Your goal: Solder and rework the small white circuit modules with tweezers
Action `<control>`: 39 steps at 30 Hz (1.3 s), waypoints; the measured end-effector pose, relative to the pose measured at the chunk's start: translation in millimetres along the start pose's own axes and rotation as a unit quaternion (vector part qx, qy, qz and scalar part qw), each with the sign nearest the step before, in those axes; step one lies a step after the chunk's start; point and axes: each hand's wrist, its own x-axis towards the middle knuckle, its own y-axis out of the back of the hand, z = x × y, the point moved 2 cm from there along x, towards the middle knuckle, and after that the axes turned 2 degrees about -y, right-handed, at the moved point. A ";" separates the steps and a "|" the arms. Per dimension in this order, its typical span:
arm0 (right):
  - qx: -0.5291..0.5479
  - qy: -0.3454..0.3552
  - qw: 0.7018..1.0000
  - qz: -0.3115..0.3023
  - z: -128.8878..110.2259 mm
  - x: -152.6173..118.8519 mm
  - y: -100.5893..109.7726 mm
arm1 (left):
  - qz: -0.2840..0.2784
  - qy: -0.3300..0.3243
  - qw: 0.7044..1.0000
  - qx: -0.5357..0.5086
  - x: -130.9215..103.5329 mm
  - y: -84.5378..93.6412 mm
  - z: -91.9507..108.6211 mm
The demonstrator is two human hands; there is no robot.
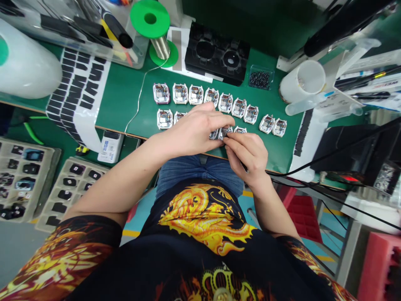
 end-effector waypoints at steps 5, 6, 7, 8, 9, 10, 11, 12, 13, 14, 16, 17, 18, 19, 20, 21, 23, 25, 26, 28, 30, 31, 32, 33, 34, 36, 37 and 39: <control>-0.005 -0.012 0.999 0.031 1.1 -2.4 -0.3 | -0.005 0.000 1.000 0.002 1.4 1.9 1.6; -0.008 -0.014 0.999 0.039 1.0 -2.5 -0.2 | -0.005 -0.002 1.000 0.004 1.6 2.2 1.9; -0.012 -0.016 0.999 0.046 0.9 -2.4 -0.1 | -0.005 -0.003 1.000 0.006 1.7 2.5 2.0; -0.015 -0.019 0.998 0.052 0.7 -2.1 -0.1 | -0.005 -0.005 1.000 0.008 1.7 2.5 2.0; -0.016 -0.023 0.998 0.055 0.4 -1.6 -0.2 | -0.004 -0.005 1.000 0.009 1.7 2.5 1.9; -0.015 -0.026 0.998 0.057 -0.1 -0.8 -0.2 | -0.005 -0.006 1.000 0.010 1.5 2.3 1.7; -0.012 -0.029 0.998 0.059 -0.6 0.0 0.1 | -0.006 -0.006 1.000 0.010 1.3 2.0 1.4; -0.005 -0.031 0.998 0.063 -1.3 1.0 0.9 | -0.007 -0.006 1.000 0.010 1.1 1.8 1.2; 0.005 -0.033 0.997 0.071 -2.0 2.1 2.5 | -0.009 -0.005 1.000 0.009 1.0 1.6 1.1; 0.018 -0.036 0.996 0.082 -2.6 3.2 4.9 | -0.010 -0.003 1.000 0.008 0.9 1.6 1.0; 0.040 -0.049 0.993 0.104 -2.4 4.8 11.5 | -0.011 -0.001 1.000 0.007 0.8 2.1 1.5; 0.044 -0.059 0.991 0.113 -1.6 5.2 15.3 | -0.012 -0.001 1.000 0.007 0.7 2.5 1.9; 0.044 -0.068 0.989 0.120 -0.3 5.1 19.0 | -0.013 -0.001 1.000 0.008 0.6 3.1 2.5; 0.041 -0.077 0.988 0.124 1.4 4.5 22.4 | -0.015 -0.001 1.000 0.010 0.5 3.8 3.2; 0.039 -0.084 0.988 0.127 3.3 3.4 25.2 | -0.016 -0.003 1.000 0.011 0.4 4.4 3.9; 0.038 -0.088 0.987 0.129 5.2 2.0 27.3 | -0.016 -0.005 1.000 0.013 0.3 5.1 4.8; 0.044 -0.087 0.987 0.124 8.1 -1.1 29.0 | -0.012 -0.013 1.000 0.011 0.5 5.6 7.1; 0.053 -0.080 0.989 0.114 9.4 -3.8 28.2 | -0.002 -0.021 1.000 0.004 2.0 4.3 10.0; 0.056 -0.075 0.990 0.109 9.6 -4.7 27.5 | 0.006 -0.023 1.000 -0.001 3.4 2.8 11.7; 0.060 -0.069 0.991 0.102 9.5 -5.9 26.3 | 0.020 -0.028 0.999 -0.009 7.6 -1.9 15.4; 0.062 -0.068 0.991 0.094 9.7 -6.7 25.7 | 0.024 -0.034 0.999 -0.010 13.0 -8.1 18.8; 0.062 -0.069 0.992 0.088 9.9 -7.2 25.4 | 0.021 -0.035 0.999 -0.007 15.7 -11.3 20.1; 0.061 -0.070 0.992 0.081 10.3 -7.8 25.1 | 0.018 -0.034 0.999 -0.002 18.1 -14.2 21.0; 0.059 -0.071 0.993 0.074 10.8 -8.5 24.6 | 0.015 -0.032 0.999 0.004 20.3 -16.7 21.5; 0.056 -0.071 0.993 0.069 11.4 -9.3 24.1 | 0.014 -0.029 0.999 0.008 22.0 -18.7 21.7; 0.049 -0.069 0.994 0.063 12.4 -10.9 22.8 | 0.014 -0.025 1.000 0.011 24.1 -21.2 21.3; 0.046 -0.065 0.995 0.062 12.8 -11.6 22.0 | 0.015 -0.024 1.000 0.009 24.7 -22.0 20.9; 0.042 -0.054 0.996 0.057 13.3 -12.5 20.6 | 0.018 -0.022 1.000 0.005 25.2 -23.0 20.1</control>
